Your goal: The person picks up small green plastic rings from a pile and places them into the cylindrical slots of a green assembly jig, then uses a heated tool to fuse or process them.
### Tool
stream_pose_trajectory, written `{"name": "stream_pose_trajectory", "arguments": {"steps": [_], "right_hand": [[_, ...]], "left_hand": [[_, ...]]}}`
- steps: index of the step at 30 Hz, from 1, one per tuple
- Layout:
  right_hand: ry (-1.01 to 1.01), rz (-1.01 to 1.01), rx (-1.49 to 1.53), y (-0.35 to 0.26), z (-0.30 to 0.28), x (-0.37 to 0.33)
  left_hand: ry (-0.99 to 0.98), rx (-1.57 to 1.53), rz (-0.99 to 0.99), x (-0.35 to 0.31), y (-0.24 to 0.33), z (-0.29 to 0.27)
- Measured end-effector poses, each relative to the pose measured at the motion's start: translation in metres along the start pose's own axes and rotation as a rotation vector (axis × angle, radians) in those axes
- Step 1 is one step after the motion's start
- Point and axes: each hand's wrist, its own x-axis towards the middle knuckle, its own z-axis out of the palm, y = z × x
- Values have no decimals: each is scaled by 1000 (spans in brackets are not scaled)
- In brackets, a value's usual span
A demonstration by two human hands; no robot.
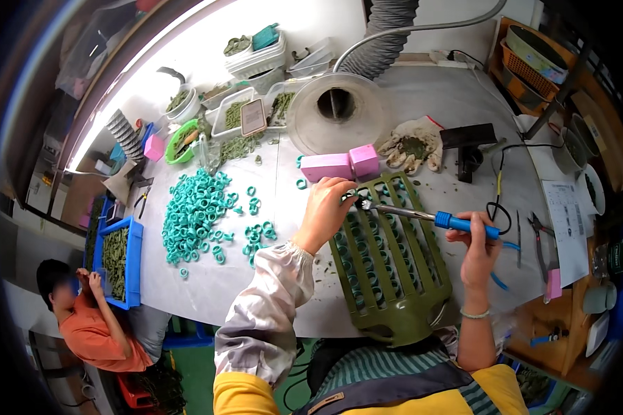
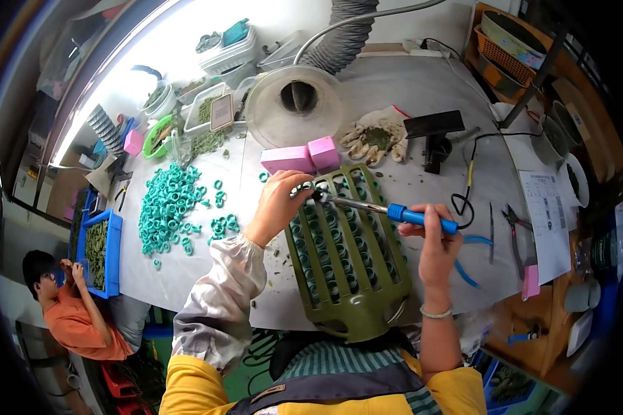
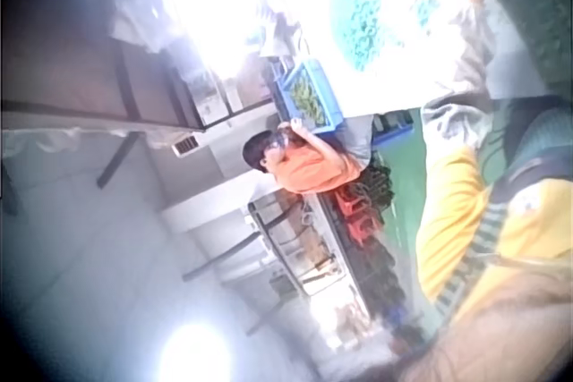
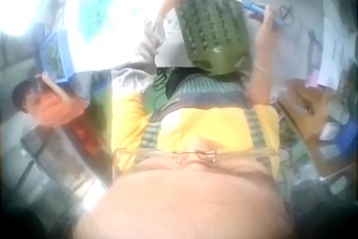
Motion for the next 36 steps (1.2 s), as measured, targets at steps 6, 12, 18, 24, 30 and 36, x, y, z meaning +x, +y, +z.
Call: {"name": "stream_pose_trajectory", "arguments": {"steps": [6, 12, 18, 24, 30, 36], "right_hand": [[-19, 9, 12, 10, 1, 5], [24, 14, 9, -8, -14, 2], [41, 40, 55, -7, -19, 0], [42, 37, 68, -10, -14, -1], [62, 38, 35, -12, -19, 0], [132, 20, -7, -15, -26, 5]], "left_hand": [[-30, -9, -18, 6, -1, 4], [7, -29, 25, 6, -3, 2], [202, 135, -495, -39, -99, -58], [6, 482, -557, -100, -165, -90], [186, 36, -559, -69, -116, -78], [-20, -372, -252, -3, -4, -28]]}}
